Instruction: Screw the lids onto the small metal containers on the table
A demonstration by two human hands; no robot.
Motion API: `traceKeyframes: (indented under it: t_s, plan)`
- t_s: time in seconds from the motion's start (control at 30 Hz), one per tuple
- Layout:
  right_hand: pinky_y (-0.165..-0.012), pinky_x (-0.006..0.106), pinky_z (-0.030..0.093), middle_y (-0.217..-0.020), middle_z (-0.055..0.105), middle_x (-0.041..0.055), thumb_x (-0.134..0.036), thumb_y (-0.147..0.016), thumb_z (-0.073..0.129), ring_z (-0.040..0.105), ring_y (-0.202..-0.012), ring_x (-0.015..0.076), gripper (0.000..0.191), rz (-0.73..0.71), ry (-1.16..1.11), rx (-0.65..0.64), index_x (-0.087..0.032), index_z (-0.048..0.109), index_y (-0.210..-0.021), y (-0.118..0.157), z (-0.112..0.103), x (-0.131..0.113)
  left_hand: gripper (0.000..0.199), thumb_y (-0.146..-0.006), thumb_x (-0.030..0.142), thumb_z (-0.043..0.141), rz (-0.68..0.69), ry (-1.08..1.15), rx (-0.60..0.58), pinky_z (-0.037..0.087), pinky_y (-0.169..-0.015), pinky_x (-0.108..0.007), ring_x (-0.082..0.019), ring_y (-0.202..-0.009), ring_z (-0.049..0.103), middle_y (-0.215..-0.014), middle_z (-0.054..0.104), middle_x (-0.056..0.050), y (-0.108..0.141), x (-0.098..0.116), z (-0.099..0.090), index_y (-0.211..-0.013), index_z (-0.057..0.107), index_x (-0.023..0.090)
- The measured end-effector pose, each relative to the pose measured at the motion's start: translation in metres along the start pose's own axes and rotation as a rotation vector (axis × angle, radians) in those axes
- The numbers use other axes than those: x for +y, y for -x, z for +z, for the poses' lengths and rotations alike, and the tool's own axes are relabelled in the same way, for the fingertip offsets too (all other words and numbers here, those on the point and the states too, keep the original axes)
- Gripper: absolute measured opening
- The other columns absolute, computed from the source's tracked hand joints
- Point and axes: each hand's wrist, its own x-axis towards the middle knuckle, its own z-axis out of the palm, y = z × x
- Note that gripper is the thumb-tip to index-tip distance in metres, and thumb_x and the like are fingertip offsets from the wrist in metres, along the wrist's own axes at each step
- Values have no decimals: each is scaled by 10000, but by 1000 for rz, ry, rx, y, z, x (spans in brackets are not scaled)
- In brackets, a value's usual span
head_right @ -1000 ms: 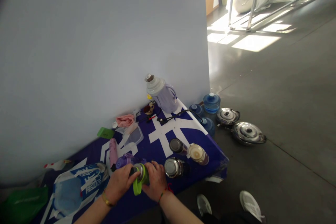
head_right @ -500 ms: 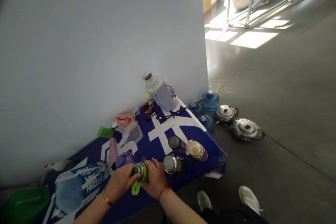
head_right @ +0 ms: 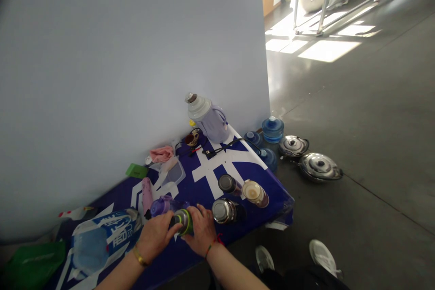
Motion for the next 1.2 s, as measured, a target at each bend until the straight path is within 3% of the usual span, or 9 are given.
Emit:
traceKeyframes:
  t_s: [0.13,0.23,0.3,0.4,0.53,0.67,0.83,0.97,1.2]
  plan:
    - [-1168,523,293,-1436,508,82,-278,-703,788,328,-1397,321,798,17,11,-4,-170,429,-1407,0,2,3,445,-859,151,534,152,68,74,480,-989,-470,-284,-1117,569,-1209,587,-91,3,0,1,-1291,545,254]
    - [-1188,511,291,-1464,476,111,-337,-707,800,304,-1419,321,851,44,15,-23,-132,405,-1433,1,4,7,566,-885,364,589,75,128,119,466,-1029,-487,-303,-1178,556,-1309,554,-131,4,-3,4,-1411,436,220]
    - [-1205,508,284,-1499,441,110,-339,-685,818,274,-1442,322,907,69,19,-46,-124,388,-1454,2,5,11,498,-937,465,507,-22,138,67,489,-989,-507,-325,-1111,600,-1191,621,-165,2,-3,4,-1298,517,123]
    - [-1226,497,275,-1532,408,89,-300,-665,823,242,-1465,317,930,106,26,-75,-135,386,-1470,5,5,18,283,-917,259,482,39,135,2,491,-978,-487,-303,-1073,607,-1113,635,-128,1,-2,3,-1152,600,154]
    - [-1249,478,248,-1565,367,66,-310,-698,792,213,-1481,303,876,122,34,-98,-142,407,-1467,8,3,25,610,-781,166,572,128,195,105,414,-1115,-443,-262,-1258,511,-1362,512,-97,1,-1,2,-1377,472,250]
    - [-1249,474,247,-1578,346,56,-352,-705,788,201,-1487,295,883,112,40,-104,-142,403,-1471,6,2,27,412,-973,455,428,-68,108,19,509,-940,-527,-339,-1041,637,-1071,669,-153,0,3,1,-1156,590,123]
    - [-1213,515,275,-1578,348,44,-498,-710,777,217,-1480,313,888,57,50,-104,-192,415,-1461,0,2,24,338,-919,245,512,58,193,51,473,-1010,-451,-276,-1149,583,-1215,615,-96,2,5,-2,-1253,555,211]
    - [-1181,551,285,-1572,358,56,-650,-726,725,227,-1475,335,901,15,51,-105,-215,420,-1453,-5,-1,18,297,-933,362,556,-29,241,36,489,-939,-447,-285,-1040,628,-1094,662,-111,0,6,1,-1157,567,168]
    - [-1159,548,291,-1484,485,58,-529,-667,770,256,-1466,333,836,-39,63,-120,-215,485,-1387,-10,-13,11,169,-968,274,527,65,159,-53,486,-940,-436,-282,-1037,609,-1085,654,-122,-7,7,6,-1048,571,132]
